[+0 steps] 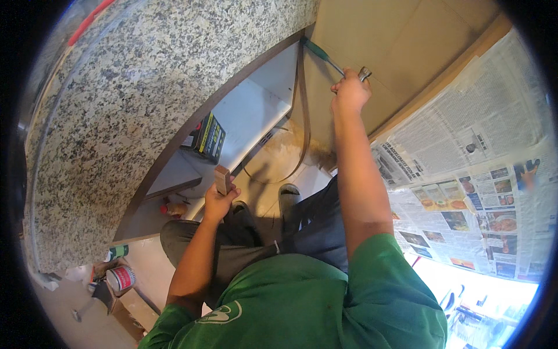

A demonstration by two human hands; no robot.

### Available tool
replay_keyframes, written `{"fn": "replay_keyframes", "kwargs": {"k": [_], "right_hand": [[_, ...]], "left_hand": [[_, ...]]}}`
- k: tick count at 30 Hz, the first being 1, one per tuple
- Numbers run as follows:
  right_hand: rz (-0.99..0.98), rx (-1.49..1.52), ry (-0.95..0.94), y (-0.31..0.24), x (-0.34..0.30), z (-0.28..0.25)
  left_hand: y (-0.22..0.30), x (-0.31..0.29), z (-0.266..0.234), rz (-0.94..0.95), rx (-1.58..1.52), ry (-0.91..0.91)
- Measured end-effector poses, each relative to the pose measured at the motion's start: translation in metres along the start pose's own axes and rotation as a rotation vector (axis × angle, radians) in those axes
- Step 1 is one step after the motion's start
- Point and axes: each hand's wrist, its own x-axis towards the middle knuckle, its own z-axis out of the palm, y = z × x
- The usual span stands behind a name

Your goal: The person cuts a wooden trim piece with a utility knife, fits it along the curved edge of a granite countertop, and secures it using a hammer and nails. The person also uses a screwdriver and a metal ruler during the process.

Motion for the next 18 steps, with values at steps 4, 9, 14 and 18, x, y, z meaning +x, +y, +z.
{"fn": "replay_keyframes", "kwargs": {"k": [4, 9, 14, 18], "right_hand": [[0.002, 0.006, 0.0, 0.001, -0.003, -0.01], [0.032, 0.044, 0.006, -0.003, -0.02, -0.024], [0.08, 0.098, -0.042, -0.011, -0.024, -0.028], [0.206, 0.062, -0.158, -0.027, -0.047, -0.058]], "left_hand": [[0.011, 0.0, -0.001, -0.02, 0.11, 0.02], [0.005, 0.002, -0.006, -0.038, 0.069, 0.034], [0.003, 0.001, -0.007, -0.069, 0.099, 0.012], [0.014, -0.001, -0.006, -0.057, 0.107, -0.022]]}}
